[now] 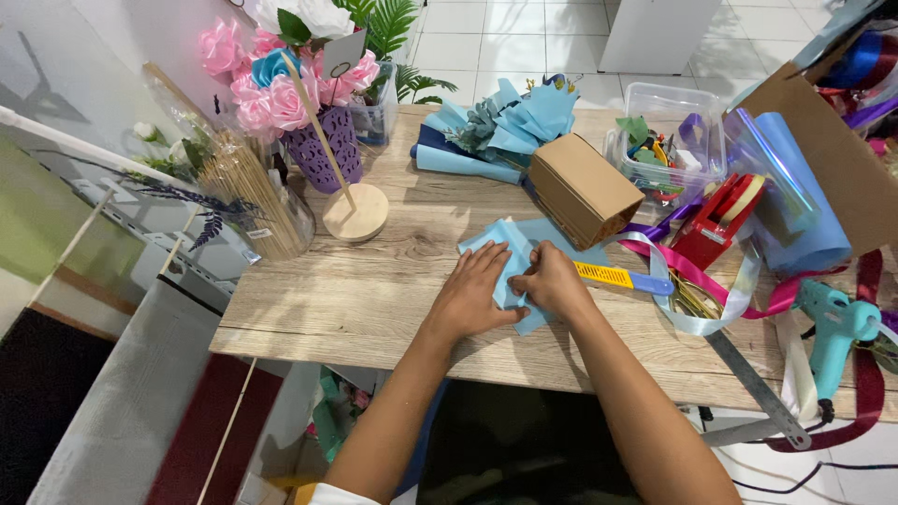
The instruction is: The person wraps a small floral bouquet by folding several sheets of blue tissue paper around the base of a cardboard box and securing them.
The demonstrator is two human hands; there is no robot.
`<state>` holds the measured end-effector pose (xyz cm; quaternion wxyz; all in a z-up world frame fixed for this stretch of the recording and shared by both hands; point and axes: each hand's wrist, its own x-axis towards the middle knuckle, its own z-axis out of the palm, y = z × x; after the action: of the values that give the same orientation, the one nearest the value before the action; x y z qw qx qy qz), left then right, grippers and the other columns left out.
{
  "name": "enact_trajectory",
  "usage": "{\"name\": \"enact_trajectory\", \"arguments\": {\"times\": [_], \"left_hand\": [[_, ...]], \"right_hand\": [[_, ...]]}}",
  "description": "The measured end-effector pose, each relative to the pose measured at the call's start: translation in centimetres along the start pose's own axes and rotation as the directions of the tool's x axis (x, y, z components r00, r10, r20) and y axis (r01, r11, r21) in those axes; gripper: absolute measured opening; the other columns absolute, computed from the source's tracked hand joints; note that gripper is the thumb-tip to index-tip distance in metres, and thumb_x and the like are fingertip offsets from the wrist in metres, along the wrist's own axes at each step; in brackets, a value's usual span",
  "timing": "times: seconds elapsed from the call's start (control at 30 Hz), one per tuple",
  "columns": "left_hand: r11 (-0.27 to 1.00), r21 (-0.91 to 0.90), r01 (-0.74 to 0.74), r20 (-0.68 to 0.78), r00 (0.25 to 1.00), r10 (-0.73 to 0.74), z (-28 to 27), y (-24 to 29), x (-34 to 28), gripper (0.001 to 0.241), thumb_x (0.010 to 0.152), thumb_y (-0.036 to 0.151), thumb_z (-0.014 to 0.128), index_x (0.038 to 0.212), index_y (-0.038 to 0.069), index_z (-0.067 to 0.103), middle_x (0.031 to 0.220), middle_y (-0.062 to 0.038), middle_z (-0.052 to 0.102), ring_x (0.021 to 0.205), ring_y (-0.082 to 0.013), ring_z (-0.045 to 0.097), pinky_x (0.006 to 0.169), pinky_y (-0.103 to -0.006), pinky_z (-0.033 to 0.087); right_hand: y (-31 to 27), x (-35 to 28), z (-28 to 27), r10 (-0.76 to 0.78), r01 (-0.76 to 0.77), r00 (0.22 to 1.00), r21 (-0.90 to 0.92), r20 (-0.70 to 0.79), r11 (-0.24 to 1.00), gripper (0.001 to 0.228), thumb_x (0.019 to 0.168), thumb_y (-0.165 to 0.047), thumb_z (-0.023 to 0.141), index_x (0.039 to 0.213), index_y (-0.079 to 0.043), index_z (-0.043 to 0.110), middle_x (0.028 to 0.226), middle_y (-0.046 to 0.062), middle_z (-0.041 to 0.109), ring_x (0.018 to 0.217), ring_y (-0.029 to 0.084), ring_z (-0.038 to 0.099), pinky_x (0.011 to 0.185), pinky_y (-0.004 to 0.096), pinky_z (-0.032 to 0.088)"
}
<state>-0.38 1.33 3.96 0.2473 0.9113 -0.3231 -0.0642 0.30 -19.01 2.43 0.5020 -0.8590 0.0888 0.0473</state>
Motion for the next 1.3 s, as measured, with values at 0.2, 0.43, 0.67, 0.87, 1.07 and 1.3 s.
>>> {"name": "enact_trajectory", "arguments": {"times": [0.2,0.43,0.67,0.87,1.07,1.3], "left_hand": [[1.0,-0.021,-0.018,-0.009,1.0,0.018,0.3,-0.3,0.0,0.109,0.082,0.063,0.074,0.169,0.006,0.039,0.178,-0.014,0.038,0.17,-0.0339,0.026,0.14,-0.0596,0.016],[1.0,0.005,-0.031,-0.026,0.999,0.031,0.6,-0.5,0.3,0.109,0.082,0.063,0.074,0.168,0.006,0.04,0.177,-0.015,0.039,0.169,-0.0344,0.028,0.139,-0.0602,0.017],[1.0,0.008,-0.005,0.006,1.0,0.005,0.8,-0.6,0.3,0.113,0.081,0.068,0.072,0.17,0.008,0.037,0.179,-0.013,0.036,0.171,-0.0327,0.024,0.141,-0.0581,0.015],[1.0,0.014,-0.001,0.008,1.0,0.0,0.5,-0.4,0.3,0.114,0.081,0.07,0.073,0.17,0.008,0.039,0.178,-0.012,0.037,0.17,-0.0327,0.026,0.141,-0.0578,0.015],[1.0,-0.003,0.001,0.008,1.0,-0.001,0.5,-0.3,0.1,0.115,0.081,0.072,0.073,0.169,0.007,0.039,0.179,-0.013,0.037,0.17,-0.0332,0.025,0.14,-0.059,0.016],[1.0,0.01,-0.006,0.0,1.0,0.006,0.3,-0.1,0.3,0.111,0.084,0.069,0.071,0.169,0.006,0.039,0.178,-0.014,0.038,0.169,-0.0336,0.027,0.14,-0.0593,0.018]], "right_hand": [[0.0,-1.2,-0.3,-0.025,-0.011,0.99,0.259,0.137,0.966,0.035,0.091,0.005,0.072,0.106,-0.009,0.044,0.075,0.021,0.075,0.045,0.023,0.059,0.041,0.032,0.045],[0.6,-1.3,0.2,-0.055,0.009,0.989,0.312,0.139,0.95,0.033,0.095,0.01,0.067,0.109,-0.009,0.044,0.088,0.018,0.069,0.051,0.022,0.057,0.045,0.03,0.044],[1.5,0.1,0.6,-0.076,0.083,0.995,-0.097,0.072,0.992,0.034,0.091,-0.008,0.082,0.107,-0.012,0.052,0.092,0.016,0.08,0.078,0.032,0.078,0.059,0.04,0.06],[0.8,0.1,0.6,-0.035,0.035,0.999,-0.169,0.003,0.985,0.04,0.084,-0.017,0.09,0.102,-0.012,0.054,0.087,0.014,0.08,0.085,0.034,0.078,0.068,0.043,0.061],[0.2,0.1,0.6,0.001,-0.001,1.0,-0.248,0.002,0.969,0.04,0.081,-0.022,0.089,0.1,-0.014,0.055,0.079,0.007,0.081,0.084,0.03,0.081,0.074,0.043,0.062],[-2.8,-2.4,-1.4,-0.02,0.059,0.995,-0.407,0.098,0.911,0.04,0.089,-0.031,0.086,0.105,-0.004,0.062,0.1,0.026,0.076,0.109,0.05,0.074,0.089,0.057,0.058]]}}
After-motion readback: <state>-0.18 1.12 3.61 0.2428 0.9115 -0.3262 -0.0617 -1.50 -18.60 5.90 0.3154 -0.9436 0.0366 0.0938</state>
